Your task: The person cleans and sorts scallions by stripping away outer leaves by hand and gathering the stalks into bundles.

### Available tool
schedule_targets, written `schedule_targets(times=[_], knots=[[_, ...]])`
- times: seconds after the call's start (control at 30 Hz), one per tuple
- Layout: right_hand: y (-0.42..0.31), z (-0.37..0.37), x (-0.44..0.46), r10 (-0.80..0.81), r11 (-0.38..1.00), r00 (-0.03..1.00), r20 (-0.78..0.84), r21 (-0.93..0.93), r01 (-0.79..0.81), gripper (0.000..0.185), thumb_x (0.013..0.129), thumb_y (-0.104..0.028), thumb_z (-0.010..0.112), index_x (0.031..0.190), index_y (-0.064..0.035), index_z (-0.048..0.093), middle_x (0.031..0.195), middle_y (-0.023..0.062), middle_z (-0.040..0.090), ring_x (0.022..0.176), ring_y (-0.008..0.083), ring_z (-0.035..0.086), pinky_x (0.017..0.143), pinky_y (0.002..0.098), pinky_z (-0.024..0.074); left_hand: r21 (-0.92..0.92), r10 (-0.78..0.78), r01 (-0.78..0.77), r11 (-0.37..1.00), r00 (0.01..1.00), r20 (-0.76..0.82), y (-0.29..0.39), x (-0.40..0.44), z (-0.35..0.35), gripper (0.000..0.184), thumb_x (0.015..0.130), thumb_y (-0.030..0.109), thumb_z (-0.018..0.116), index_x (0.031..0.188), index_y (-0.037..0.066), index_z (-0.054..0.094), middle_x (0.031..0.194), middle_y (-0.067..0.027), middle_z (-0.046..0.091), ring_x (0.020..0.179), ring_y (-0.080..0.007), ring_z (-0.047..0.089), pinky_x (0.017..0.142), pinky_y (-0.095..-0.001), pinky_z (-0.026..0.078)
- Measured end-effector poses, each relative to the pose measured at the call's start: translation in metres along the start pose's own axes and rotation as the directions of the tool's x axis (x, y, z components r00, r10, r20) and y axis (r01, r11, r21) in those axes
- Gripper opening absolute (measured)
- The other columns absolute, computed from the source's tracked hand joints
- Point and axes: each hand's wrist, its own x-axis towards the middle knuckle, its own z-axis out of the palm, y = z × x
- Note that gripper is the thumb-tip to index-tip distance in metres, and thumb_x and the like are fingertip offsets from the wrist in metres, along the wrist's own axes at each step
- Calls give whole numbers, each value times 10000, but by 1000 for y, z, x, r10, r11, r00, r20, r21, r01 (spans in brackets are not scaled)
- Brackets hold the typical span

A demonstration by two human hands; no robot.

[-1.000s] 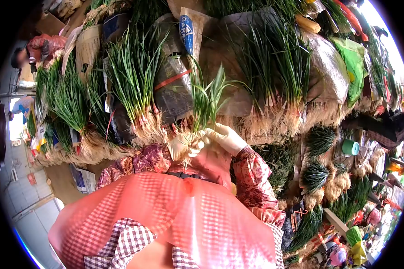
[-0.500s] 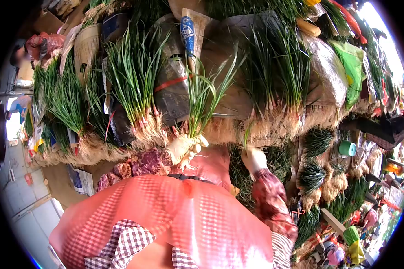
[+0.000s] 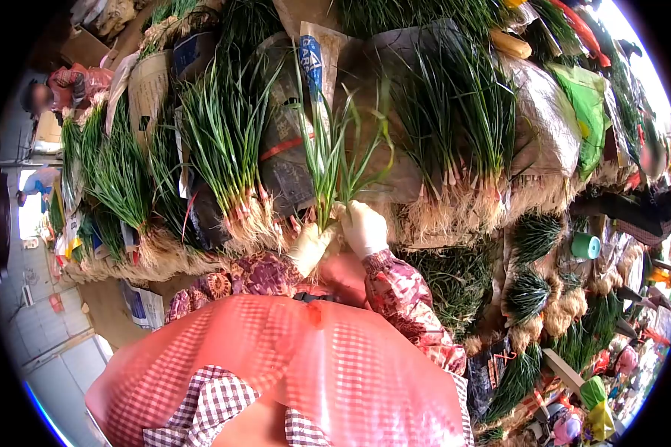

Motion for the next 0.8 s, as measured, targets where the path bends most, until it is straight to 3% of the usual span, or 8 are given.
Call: schedule_targets(times=[0.07,0.1,0.2,0.43,0.47,0.53,0.67,0.8], knots=[[-3,3,2,125,965,992,20,232,-126,243,894,-279,584,847,-40,595,787,135,641,626,240,606,593,352,491,-249,-343,352,902,936,81,29,-10,5,194,933,269,551,1035,110,590,605,40,489,497,-55,420,403,-217,327],[-6,3,1,348,547,937,36,803,-235,250,945,-279,534,842,-64,611,659,1,585,457,61,469,404,219,381,-447,-325,398,801,916,234,10,-4,-1,175,940,296,530,974,129,573,583,45,433,442,-62,357,381,-209,273],[-9,-23,12,475,187,850,226,918,-349,252,949,-299,526,933,-69,628,676,-15,587,464,38,441,392,183,340,-545,-231,399,737,907,353,3,-7,-5,159,936,305,537,919,151,571,589,52,443,432,-51,358,378,-199,281],[-11,-3,17,210,818,977,-45,555,-150,191,919,-176,567,988,-22,658,809,35,673,647,127,606,619,264,495,-71,-227,228,971,974,26,13,-6,5,179,944,279,529,877,122,584,589,54,460,433,-39,374,381,-198,285],[-11,3,19,204,754,975,-93,650,-95,195,923,-181,560,975,-14,646,811,57,670,644,130,610,596,264,500,-279,-254,292,915,953,164,8,-2,1,182,945,278,527,905,110,583,578,52,447,428,-41,370,380,-199,284],[-33,-15,11,440,155,870,221,936,-317,167,933,-190,551,940,-41,625,737,41,647,506,35,493,427,168,389,-606,-201,454,653,875,440,2,4,-8,203,948,277,522,961,84,582,555,49,421,419,-45,361,379,-200,282],[12,-1,14,506,-275,798,327,938,-211,190,931,-217,535,935,-38,596,637,-29,531,428,29,407,374,156,354,-683,-26,603,411,757,653,14,-1,-3,246,948,238,517,1087,38,553,539,38,412,419,-49,356,383,-206,301],[96,-72,-31,604,442,795,52,809,-389,225,917,-252,562,927,-39,634,661,9,593,489,90,494,440,219,414,-708,124,493,506,770,626,26,-14,-21,292,948,257,511,1089,6,557,534,32,410,442,-58,379,394,-207,333]])
